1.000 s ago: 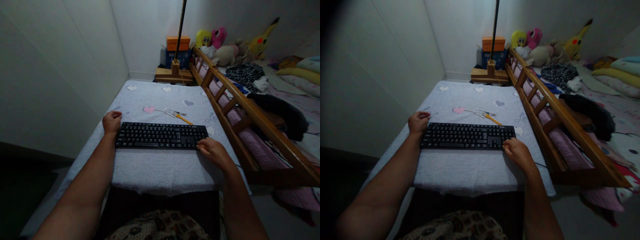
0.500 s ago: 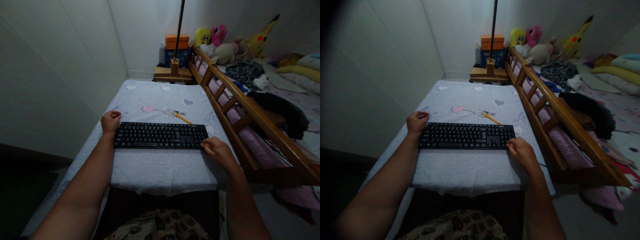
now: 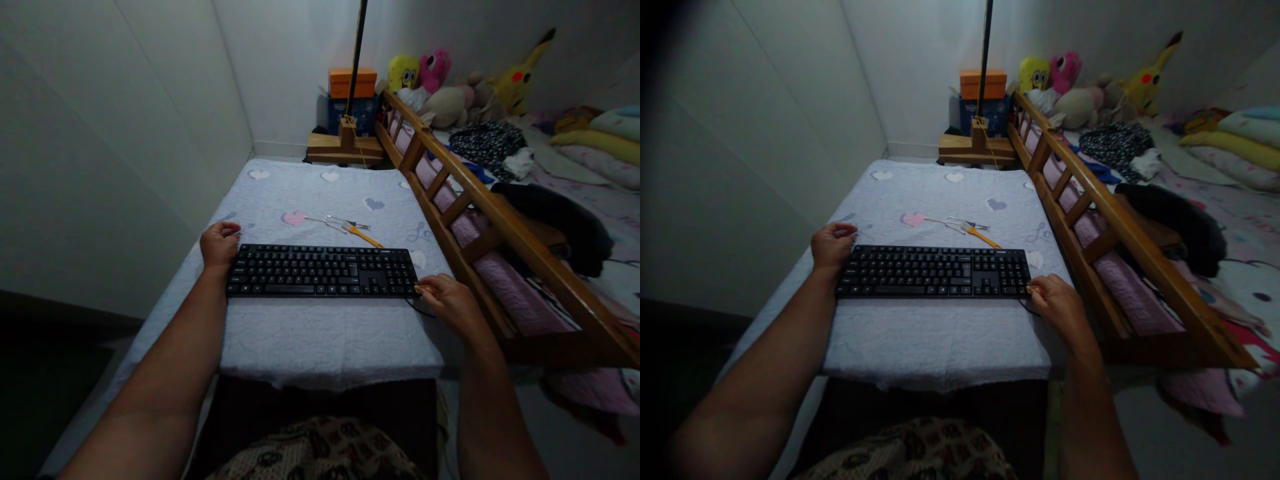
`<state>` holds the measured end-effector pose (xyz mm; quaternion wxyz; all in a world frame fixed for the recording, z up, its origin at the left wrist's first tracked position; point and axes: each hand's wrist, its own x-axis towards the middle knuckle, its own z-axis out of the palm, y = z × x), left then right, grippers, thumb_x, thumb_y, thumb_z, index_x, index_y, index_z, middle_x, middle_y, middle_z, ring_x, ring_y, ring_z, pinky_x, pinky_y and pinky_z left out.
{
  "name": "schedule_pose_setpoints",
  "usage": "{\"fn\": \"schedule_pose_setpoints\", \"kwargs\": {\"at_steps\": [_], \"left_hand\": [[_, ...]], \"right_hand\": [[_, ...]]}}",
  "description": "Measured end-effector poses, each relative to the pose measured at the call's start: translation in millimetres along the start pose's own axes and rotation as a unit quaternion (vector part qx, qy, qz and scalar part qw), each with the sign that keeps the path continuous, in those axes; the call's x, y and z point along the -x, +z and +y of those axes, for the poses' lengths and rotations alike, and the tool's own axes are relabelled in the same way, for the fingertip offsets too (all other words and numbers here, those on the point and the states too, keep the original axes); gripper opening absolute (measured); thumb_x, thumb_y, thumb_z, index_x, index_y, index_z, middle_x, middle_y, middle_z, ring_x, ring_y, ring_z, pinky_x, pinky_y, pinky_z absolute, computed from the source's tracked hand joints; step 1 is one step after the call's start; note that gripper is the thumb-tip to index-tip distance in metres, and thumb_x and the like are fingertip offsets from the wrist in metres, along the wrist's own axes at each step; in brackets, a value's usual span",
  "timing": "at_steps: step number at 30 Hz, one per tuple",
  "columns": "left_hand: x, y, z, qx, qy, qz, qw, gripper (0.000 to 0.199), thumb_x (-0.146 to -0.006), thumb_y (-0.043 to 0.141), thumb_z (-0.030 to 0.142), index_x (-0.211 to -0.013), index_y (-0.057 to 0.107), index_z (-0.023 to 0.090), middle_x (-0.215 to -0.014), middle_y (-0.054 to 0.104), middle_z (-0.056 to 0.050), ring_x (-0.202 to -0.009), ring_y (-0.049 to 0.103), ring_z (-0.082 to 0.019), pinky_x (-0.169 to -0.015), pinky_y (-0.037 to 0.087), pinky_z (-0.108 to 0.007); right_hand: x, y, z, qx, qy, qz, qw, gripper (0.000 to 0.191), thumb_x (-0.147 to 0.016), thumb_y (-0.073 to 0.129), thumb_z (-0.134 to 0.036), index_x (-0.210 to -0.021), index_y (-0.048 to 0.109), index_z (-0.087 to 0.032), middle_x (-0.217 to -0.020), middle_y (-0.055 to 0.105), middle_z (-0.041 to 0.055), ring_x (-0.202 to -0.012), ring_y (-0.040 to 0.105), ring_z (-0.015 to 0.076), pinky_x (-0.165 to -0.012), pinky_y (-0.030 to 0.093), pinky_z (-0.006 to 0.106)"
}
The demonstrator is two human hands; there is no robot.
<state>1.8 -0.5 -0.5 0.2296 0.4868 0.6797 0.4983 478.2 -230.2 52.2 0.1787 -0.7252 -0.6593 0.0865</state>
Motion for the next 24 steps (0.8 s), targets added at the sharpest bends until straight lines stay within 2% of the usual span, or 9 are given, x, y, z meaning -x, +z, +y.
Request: {"fn": "schedule_pose_setpoints", "kwargs": {"at_steps": [4,9,14,19,24], "left_hand": [[-3,1.9,-4,0.012,-0.01,0.005,1.0,0.033,-0.057,0.054,0.004,-0.085,0.068,0.016,-0.096,0.076,-0.006,-0.092,0.074,-0.021,-0.085,0.062,-0.032],[-5,1.7,-8,-0.005,0.002,0.012,1.0,0.029,-0.062,0.056,0.006,-0.086,0.068,0.017,-0.096,0.076,-0.007,-0.095,0.074,-0.022,-0.091,0.061,-0.035],[-7,1.4,-11,-0.02,0.008,0.005,1.0,0.022,-0.065,0.063,0.011,-0.085,0.068,0.017,-0.094,0.076,-0.007,-0.096,0.074,-0.023,-0.095,0.059,-0.037],[-9,3.0,-14,-0.014,0.008,0.003,1.0,0.025,-0.064,0.061,0.009,-0.086,0.069,0.017,-0.093,0.075,-0.006,-0.096,0.074,-0.023,-0.094,0.06,-0.036],[-5,1.6,-8,0.005,0.001,0.002,1.0,0.03,-0.059,0.056,0.005,-0.084,0.069,0.017,-0.092,0.074,-0.005,-0.091,0.074,-0.021,-0.087,0.061,-0.033]], "right_hand": [[0,1,-6,-0.031,-0.017,0.014,0.999,0.02,-0.09,0.058,-0.034,-0.089,0.074,-0.022,-0.089,0.072,0.0076,-0.082,0.068,0.0221,-0.075,0.05,0.032],[-2,7,-18,-0.04,-0.039,0.01,0.998,0.018,-0.089,0.06,-0.033,-0.092,0.075,-0.023,-0.088,0.071,0.0068,-0.081,0.068,0.0219,-0.075,0.05,0.032],[0,7,-6,-0.019,-0.017,-0.001,1.0,0.023,-0.09,0.057,-0.036,-0.094,0.075,-0.022,-0.087,0.07,0.0075,-0.08,0.067,0.0223,-0.073,0.049,0.032],[0,2,9,-0.005,-0.005,0.0,1.0,0.024,-0.091,0.055,-0.035,-0.09,0.075,-0.021,-0.09,0.072,0.0086,-0.082,0.067,0.0223,-0.076,0.048,0.032],[-8,-2,4,-0.014,0.008,-0.001,1.0,0.022,-0.089,0.057,-0.033,-0.088,0.075,-0.021,-0.089,0.072,0.0085,-0.082,0.067,0.0224,-0.075,0.048,0.032]]}}
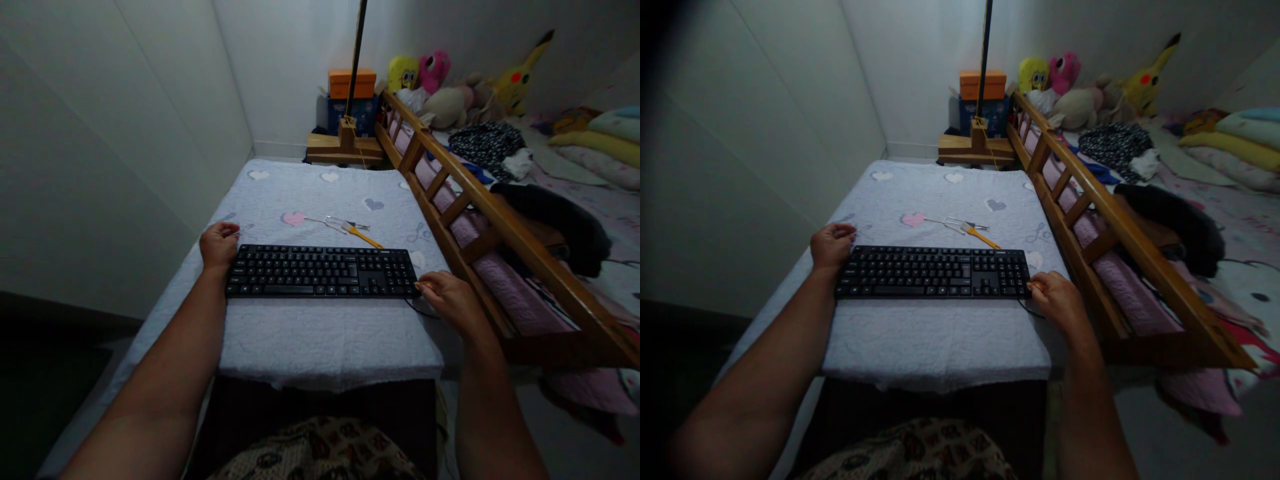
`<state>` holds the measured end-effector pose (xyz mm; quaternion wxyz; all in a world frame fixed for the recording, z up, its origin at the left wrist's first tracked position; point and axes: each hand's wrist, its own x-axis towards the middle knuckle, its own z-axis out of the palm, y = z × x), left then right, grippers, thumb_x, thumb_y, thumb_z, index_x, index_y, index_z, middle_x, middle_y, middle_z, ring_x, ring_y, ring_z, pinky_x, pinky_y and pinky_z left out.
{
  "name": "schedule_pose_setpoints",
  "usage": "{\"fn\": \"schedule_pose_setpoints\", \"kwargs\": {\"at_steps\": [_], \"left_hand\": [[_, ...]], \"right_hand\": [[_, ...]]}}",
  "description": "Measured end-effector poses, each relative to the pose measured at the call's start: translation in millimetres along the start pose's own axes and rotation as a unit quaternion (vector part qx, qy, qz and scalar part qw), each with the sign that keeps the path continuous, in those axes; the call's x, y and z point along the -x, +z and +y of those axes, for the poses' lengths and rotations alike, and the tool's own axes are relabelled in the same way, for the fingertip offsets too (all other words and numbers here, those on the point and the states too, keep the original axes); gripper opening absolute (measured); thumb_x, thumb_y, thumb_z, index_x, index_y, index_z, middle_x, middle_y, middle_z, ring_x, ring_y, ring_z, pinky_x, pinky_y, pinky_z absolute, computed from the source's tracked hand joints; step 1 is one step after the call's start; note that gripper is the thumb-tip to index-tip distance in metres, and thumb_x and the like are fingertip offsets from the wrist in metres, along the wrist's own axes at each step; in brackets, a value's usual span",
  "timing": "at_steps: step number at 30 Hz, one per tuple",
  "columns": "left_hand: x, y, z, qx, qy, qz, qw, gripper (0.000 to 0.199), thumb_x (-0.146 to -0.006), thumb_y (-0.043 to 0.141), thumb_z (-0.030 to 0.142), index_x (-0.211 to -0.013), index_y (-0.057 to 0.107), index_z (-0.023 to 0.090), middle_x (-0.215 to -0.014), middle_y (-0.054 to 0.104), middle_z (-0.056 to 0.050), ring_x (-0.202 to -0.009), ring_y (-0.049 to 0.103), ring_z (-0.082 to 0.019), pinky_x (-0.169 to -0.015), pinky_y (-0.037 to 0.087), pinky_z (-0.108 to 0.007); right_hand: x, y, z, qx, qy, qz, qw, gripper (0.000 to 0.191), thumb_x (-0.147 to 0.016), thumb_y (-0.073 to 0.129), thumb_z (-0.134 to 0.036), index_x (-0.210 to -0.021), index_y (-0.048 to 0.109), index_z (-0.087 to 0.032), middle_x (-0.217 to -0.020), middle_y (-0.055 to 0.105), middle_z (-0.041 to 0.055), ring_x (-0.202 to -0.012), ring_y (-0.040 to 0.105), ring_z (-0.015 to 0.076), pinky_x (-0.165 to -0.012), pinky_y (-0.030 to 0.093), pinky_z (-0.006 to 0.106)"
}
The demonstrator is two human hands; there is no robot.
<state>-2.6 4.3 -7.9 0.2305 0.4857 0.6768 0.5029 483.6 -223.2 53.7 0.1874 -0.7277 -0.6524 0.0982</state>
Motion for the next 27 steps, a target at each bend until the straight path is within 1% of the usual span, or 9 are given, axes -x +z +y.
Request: {"fn": "schedule_pose_setpoints", "kwargs": {"at_steps": [4,6,9,13,20,25,27], "left_hand": [[2,-0.8,2,0.013,-0.004,0.001,1.0,0.034,-0.058,0.054,0.004,-0.085,0.07,0.016,-0.091,0.074,-0.005,-0.083,0.073,-0.02,-0.082,0.062,-0.033],[0,-0.3,0,0.013,-0.004,0.002,1.0,0.034,-0.058,0.054,0.004,-0.086,0.07,0.016,-0.091,0.074,-0.005,-0.085,0.073,-0.02,-0.083,0.062,-0.034],[-4,0.8,-6,0.002,0.002,0.007,1.0,0.029,-0.061,0.058,0.007,-0.085,0.07,0.017,-0.09,0.074,-0.005,-0.091,0.073,-0.021,-0.09,0.061,-0.035],[-6,1.5,-8,-0.013,0.015,0.004,1.0,0.023,-0.065,0.063,0.012,-0.087,0.07,0.016,-0.092,0.075,-0.006,-0.094,0.073,-0.022,-0.095,0.059,-0.037],[-3,0.0,-3,-0.018,0.011,-0.001,1.0,0.024,-0.064,0.062,0.01,-0.086,0.069,0.016,-0.095,0.076,-0.007,-0.095,0.073,-0.022,-0.093,0.059,-0.036],[-1,-0.5,1,-0.017,0.005,-0.003,1.0,0.025,-0.062,0.06,0.007,-0.084,0.069,0.016,-0.094,0.076,-0.007,-0.096,0.074,-0.023,-0.095,0.059,-0.038],[0,-0.4,3,-0.008,-0.003,-0.001,1.0,0.026,-0.061,0.059,0.006,-0.083,0.069,0.017,-0.093,0.076,-0.006,-0.095,0.074,-0.023,-0.093,0.06,-0.037]], "right_hand": [[-6,1,-17,-0.028,-0.027,-0.021,0.999,0.019,-0.088,0.059,-0.032,-0.091,0.075,-0.022,-0.09,0.073,0.0076,-0.084,0.068,0.0223,-0.076,0.049,0.032],[-8,3,-24,-0.034,-0.039,-0.022,0.998,0.019,-0.088,0.059,-0.032,-0.091,0.075,-0.022,-0.09,0.073,0.0074,-0.085,0.068,0.0224,-0.077,0.049,0.032],[-9,8,-32,-0.031,-0.053,-0.02,0.998,0.017,-0.089,0.059,-0.03,-0.09,0.074,-0.022,-0.09,0.072,0.007,-0.085,0.068,0.0219,-0.077,0.048,0.031],[-12,13,-35,0.0,-0.054,-0.034,0.998,0.017,-0.088,0.059,-0.026,-0.091,0.075,-0.022,-0.089,0.07,0.0062,-0.084,0.066,0.0208,-0.077,0.047,0.031],[-27,12,-41,0.055,-0.036,-0.037,0.997,0.018,-0.09,0.059,-0.024,-0.096,0.075,-0.021,-0.092,0.07,0.0067,-0.085,0.064,0.0204,-0.077,0.044,0.029],[-41,14,-41,0.058,-0.045,-0.019,0.997,0.018,-0.091,0.058,-0.025,-0.095,0.075,-0.021,-0.091,0.07,0.0065,-0.086,0.063,0.0204,-0.078,0.044,0.03],[-46,16,-39,0.062,-0.046,-0.01,0.997,0.018,-0.09,0.059,-0.025,-0.095,0.076,-0.022,-0.091,0.07,0.0065,-0.087,0.063,0.0208,-0.079,0.044,0.03]]}}
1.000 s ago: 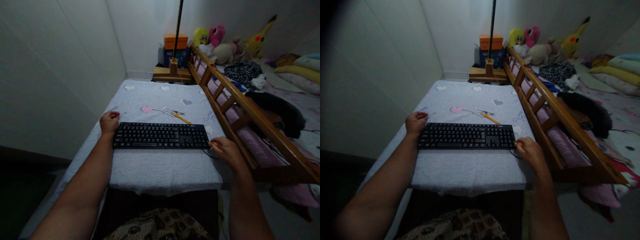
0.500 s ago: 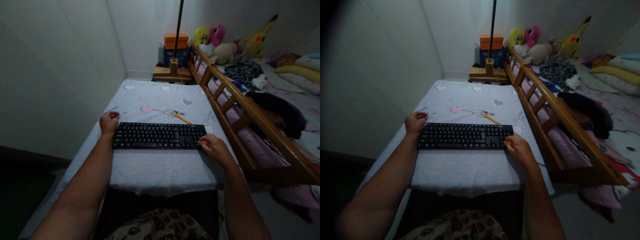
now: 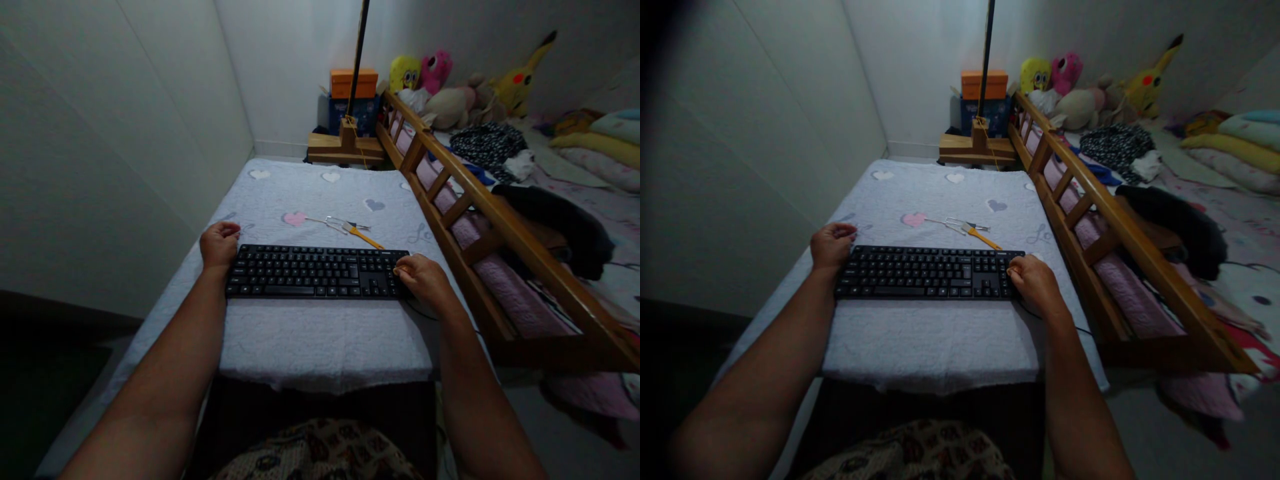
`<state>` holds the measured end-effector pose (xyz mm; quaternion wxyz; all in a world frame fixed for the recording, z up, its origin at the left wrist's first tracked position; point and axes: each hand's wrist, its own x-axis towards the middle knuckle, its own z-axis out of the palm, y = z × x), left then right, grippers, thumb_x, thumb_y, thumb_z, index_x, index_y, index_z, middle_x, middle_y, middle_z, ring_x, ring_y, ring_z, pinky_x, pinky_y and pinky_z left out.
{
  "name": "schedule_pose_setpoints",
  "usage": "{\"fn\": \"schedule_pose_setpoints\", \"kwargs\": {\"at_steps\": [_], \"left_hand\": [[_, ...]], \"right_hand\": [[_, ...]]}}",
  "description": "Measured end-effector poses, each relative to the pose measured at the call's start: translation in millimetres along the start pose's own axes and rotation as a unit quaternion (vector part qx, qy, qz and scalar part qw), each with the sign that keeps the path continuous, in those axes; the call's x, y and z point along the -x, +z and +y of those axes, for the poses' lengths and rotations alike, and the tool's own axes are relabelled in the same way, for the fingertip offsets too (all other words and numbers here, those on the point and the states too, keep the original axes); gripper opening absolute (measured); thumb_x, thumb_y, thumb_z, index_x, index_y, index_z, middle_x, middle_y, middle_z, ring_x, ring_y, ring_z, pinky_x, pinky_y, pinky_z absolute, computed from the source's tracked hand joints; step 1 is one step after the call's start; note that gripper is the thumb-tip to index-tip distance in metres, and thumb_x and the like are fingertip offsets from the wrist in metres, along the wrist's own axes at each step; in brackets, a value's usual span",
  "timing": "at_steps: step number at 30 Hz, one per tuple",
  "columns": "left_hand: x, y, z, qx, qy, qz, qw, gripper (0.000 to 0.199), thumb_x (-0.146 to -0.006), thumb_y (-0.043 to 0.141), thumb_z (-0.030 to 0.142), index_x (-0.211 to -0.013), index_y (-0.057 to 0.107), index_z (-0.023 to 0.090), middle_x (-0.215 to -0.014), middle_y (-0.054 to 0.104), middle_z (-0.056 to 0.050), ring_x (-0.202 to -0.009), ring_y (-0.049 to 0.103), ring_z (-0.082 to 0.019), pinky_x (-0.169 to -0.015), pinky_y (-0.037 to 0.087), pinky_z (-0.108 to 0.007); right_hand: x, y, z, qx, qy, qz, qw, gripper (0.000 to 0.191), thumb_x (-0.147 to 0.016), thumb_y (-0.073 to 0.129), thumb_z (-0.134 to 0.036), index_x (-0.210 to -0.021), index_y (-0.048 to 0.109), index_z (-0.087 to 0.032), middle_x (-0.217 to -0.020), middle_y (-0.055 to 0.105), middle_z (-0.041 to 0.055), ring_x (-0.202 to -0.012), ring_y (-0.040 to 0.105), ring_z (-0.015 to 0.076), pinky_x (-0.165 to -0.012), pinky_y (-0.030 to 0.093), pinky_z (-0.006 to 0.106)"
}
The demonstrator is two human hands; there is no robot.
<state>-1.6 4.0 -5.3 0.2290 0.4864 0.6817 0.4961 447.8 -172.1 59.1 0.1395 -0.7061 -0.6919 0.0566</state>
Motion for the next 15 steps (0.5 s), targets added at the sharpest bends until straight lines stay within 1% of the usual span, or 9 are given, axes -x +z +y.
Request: {"fn": "schedule_pose_setpoints", "kwargs": {"at_steps": [3,8,12,15], "left_hand": [[2,0.1,3,0.018,-0.006,-0.003,1.0,0.029,-0.059,0.055,0.005,-0.083,0.067,0.017,-0.092,0.074,-0.005,-0.095,0.073,-0.022,-0.089,0.062,-0.035],[3,-0.8,5,0.014,-0.005,0.0,1.0,0.028,-0.059,0.055,0.006,-0.082,0.066,0.017,-0.092,0.074,-0.005,-0.095,0.073,-0.021,-0.089,0.061,-0.033],[0,-1.1,0,-0.006,0.001,0.004,1.0,0.023,-0.062,0.06,0.01,-0.083,0.067,0.017,-0.092,0.075,-0.006,-0.094,0.073,-0.022,-0.092,0.06,-0.035],[-3,-0.8,-5,-0.008,0.008,0.005,1.0,0.021,-0.065,0.063,0.013,-0.085,0.068,0.017,-0.092,0.075,-0.007,-0.094,0.073,-0.023,-0.093,0.059,-0.036]], "right_hand": [[-9,4,4,0.002,0.003,0.009,1.0,0.018,-0.09,0.059,-0.025,-0.095,0.076,-0.023,-0.093,0.072,0.0068,-0.088,0.064,0.0212,-0.08,0.045,0.031],[-22,6,6,-0.001,0.004,0.02,1.0,0.02,-0.092,0.059,-0.027,-0.098,0.077,-0.02,-0.096,0.072,0.0091,-0.091,0.064,0.023,-0.083,0.045,0.032],[-29,8,4,0.002,0.012,0.027,1.0,0.022,-0.093,0.057,-0.026,-0.1,0.077,-0.018,-0.099,0.071,0.0106,-0.095,0.064,0.0238,-0.084,0.045,0.032],[-27,8,4,0.0,0.014,0.011,1.0,0.022,-0.094,0.057,-0.025,-0.101,0.077,-0.018,-0.099,0.072,0.0102,-0.095,0.065,0.023,-0.084,0.046,0.031]]}}
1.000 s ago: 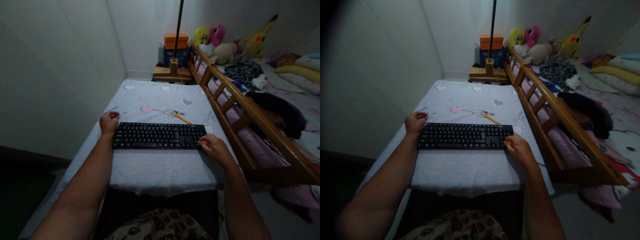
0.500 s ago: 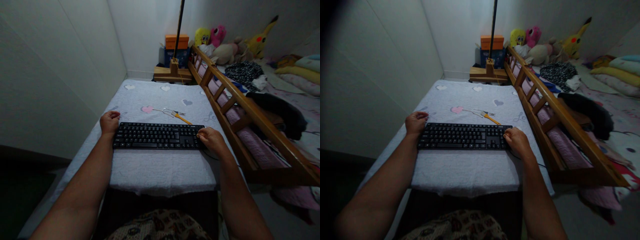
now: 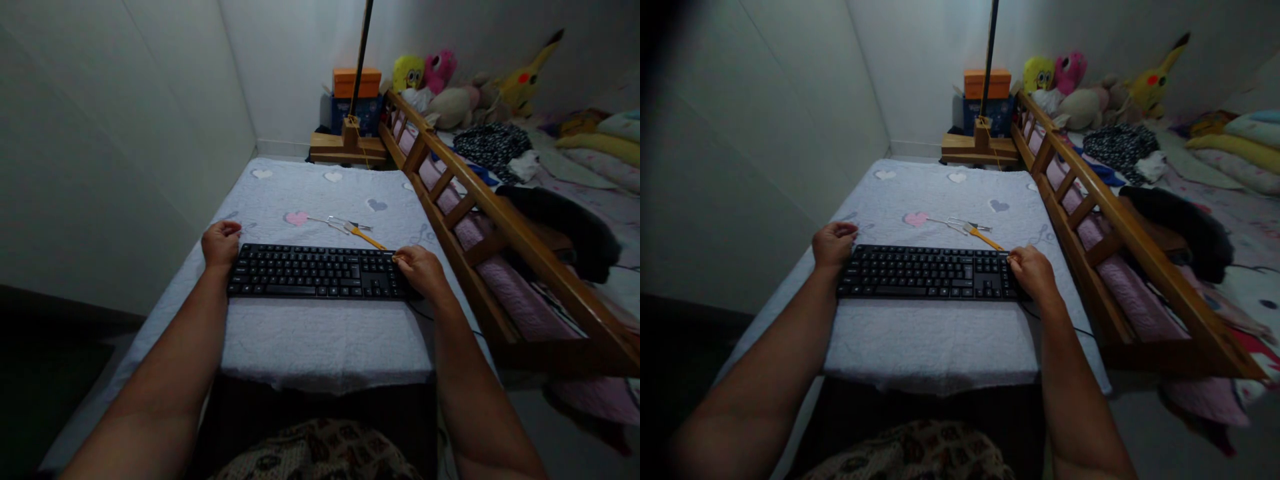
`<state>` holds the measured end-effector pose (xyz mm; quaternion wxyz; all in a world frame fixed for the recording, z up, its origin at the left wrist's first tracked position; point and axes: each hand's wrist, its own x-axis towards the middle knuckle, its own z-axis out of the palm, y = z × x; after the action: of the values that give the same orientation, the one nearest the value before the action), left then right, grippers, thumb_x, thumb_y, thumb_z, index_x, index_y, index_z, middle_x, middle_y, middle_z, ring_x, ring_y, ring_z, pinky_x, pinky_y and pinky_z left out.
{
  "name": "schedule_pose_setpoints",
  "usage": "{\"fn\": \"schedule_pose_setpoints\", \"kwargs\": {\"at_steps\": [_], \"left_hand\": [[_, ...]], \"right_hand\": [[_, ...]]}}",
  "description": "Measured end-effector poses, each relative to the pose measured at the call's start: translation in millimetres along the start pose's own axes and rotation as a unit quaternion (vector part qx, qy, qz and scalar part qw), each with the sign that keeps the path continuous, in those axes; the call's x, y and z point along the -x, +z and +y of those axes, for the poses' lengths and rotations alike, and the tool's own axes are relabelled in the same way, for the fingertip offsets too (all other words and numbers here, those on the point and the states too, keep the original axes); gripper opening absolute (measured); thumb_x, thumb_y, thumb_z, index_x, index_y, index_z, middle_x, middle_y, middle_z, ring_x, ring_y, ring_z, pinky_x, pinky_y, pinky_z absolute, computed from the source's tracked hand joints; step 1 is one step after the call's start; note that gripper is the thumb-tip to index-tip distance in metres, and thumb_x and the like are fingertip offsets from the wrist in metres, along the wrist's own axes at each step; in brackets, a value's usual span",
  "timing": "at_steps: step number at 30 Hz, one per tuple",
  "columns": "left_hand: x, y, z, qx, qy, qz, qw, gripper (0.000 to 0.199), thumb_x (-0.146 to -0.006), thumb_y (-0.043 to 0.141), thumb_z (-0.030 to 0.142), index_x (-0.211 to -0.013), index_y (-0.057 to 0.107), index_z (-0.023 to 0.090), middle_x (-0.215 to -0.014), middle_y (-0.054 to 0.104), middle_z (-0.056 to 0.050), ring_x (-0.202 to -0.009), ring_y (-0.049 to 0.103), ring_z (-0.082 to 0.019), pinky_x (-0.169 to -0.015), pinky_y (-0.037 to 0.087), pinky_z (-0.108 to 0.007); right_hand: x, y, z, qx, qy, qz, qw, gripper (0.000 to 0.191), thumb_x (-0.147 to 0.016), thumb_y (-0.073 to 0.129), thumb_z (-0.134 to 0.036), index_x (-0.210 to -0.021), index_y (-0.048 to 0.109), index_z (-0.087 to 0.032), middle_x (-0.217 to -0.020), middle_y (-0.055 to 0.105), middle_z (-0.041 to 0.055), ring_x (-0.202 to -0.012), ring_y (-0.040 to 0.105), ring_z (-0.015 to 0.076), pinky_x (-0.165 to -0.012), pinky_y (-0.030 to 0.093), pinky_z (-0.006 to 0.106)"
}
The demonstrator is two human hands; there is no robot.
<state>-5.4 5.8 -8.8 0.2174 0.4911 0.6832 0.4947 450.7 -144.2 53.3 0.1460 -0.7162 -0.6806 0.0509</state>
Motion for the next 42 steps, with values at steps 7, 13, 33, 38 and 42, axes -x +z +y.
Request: {"fn": "schedule_pose_setpoints", "kwargs": {"at_steps": [7,13,33,38,42], "left_hand": [[1,-0.9,1,-0.011,-0.005,-0.002,1.0,0.02,-0.065,0.065,0.013,-0.085,0.068,0.018,-0.093,0.075,-0.006,-0.096,0.073,-0.023,-0.094,0.058,-0.036],[2,-1.4,1,-0.007,0.004,-0.009,1.0,0.022,-0.064,0.064,0.012,-0.085,0.068,0.018,-0.093,0.075,-0.006,-0.098,0.073,-0.023,-0.097,0.058,-0.036],[0,0.1,-2,0.003,0.002,-0.002,1.0,0.023,-0.062,0.062,0.012,-0.084,0.066,0.018,-0.095,0.075,-0.007,-0.098,0.074,-0.024,-0.095,0.059,-0.037],[0,-0.3,-2,0.004,-0.004,-0.003,1.0,0.021,-0.063,0.064,0.013,-0.084,0.066,0.018,-0.095,0.076,-0.008,-0.098,0.074,-0.023,-0.094,0.059,-0.035],[1,-0.4,0,0.012,-0.009,-0.006,1.0,0.022,-0.063,0.065,0.012,-0.084,0.067,0.018,-0.094,0.076,-0.007,-0.097,0.074,-0.024,-0.094,0.059,-0.036]], "right_hand": [[23,-9,0,-0.011,-0.006,-0.027,1.0,0.02,-0.092,0.06,-0.025,-0.1,0.078,-0.021,-0.096,0.073,0.008,-0.09,0.066,0.0217,-0.081,0.046,0.03],[42,-16,0,-0.033,-0.008,-0.063,0.997,0.019,-0.089,0.061,-0.025,-0.097,0.079,-0.023,-0.095,0.075,0.0072,-0.087,0.069,0.0218,-0.078,0.047,0.03],[1,-9,18,-0.043,0.025,0.012,0.999,0.024,-0.091,0.056,-0.026,-0.096,0.079,-0.02,-0.1,0.077,0.0098,-0.091,0.068,0.0215,-0.082,0.049,0.03],[9,-13,20,-0.05,0.01,-0.02,0.998,0.021,-0.089,0.06,-0.027,-0.096,0.079,-0.021,-0.098,0.078,0.0091,-0.089,0.07,0.0223,-0.079,0.05,0.031],[22,-17,21,-0.048,0.011,-0.039,0.998,0.018,-0.088,0.062,-0.026,-0.095,0.079,-0.022,-0.099,0.078,0.0081,-0.092,0.071,0.0225,-0.081,0.051,0.031]]}}
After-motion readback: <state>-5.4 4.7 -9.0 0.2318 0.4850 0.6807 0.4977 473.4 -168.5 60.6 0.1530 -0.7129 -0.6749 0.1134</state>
